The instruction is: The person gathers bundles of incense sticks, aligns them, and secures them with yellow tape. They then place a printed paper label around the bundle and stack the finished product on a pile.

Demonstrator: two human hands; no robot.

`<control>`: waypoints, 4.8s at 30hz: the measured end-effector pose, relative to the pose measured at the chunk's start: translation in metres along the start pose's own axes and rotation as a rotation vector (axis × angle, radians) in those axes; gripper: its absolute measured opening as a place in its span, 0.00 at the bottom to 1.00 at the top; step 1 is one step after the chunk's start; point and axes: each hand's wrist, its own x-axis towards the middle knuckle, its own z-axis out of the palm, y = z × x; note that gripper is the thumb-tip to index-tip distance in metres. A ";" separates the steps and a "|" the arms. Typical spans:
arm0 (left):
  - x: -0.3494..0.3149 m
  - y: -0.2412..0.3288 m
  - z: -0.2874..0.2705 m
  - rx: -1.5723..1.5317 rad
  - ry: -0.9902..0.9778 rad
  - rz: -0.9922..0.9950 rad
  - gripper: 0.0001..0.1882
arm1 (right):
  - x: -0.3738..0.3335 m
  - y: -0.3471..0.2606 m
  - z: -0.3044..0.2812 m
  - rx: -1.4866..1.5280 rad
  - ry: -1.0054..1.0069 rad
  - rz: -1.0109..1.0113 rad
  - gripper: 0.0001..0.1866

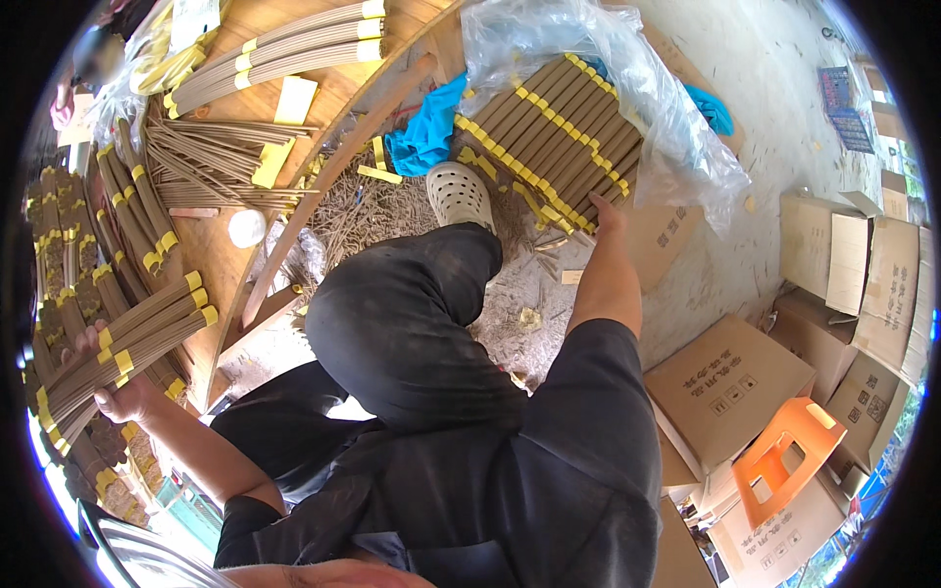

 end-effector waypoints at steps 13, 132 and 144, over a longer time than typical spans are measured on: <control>-0.003 0.001 0.016 -0.099 -0.039 -0.033 0.44 | -0.039 -0.016 0.029 -0.057 0.088 -0.099 0.26; -0.002 0.024 0.072 0.091 0.072 -0.052 0.55 | -0.711 -0.157 0.372 0.245 -1.702 -1.129 0.33; -0.002 0.001 0.087 -0.100 0.152 -0.209 0.59 | -0.701 -0.157 0.386 0.376 -1.662 -1.249 0.43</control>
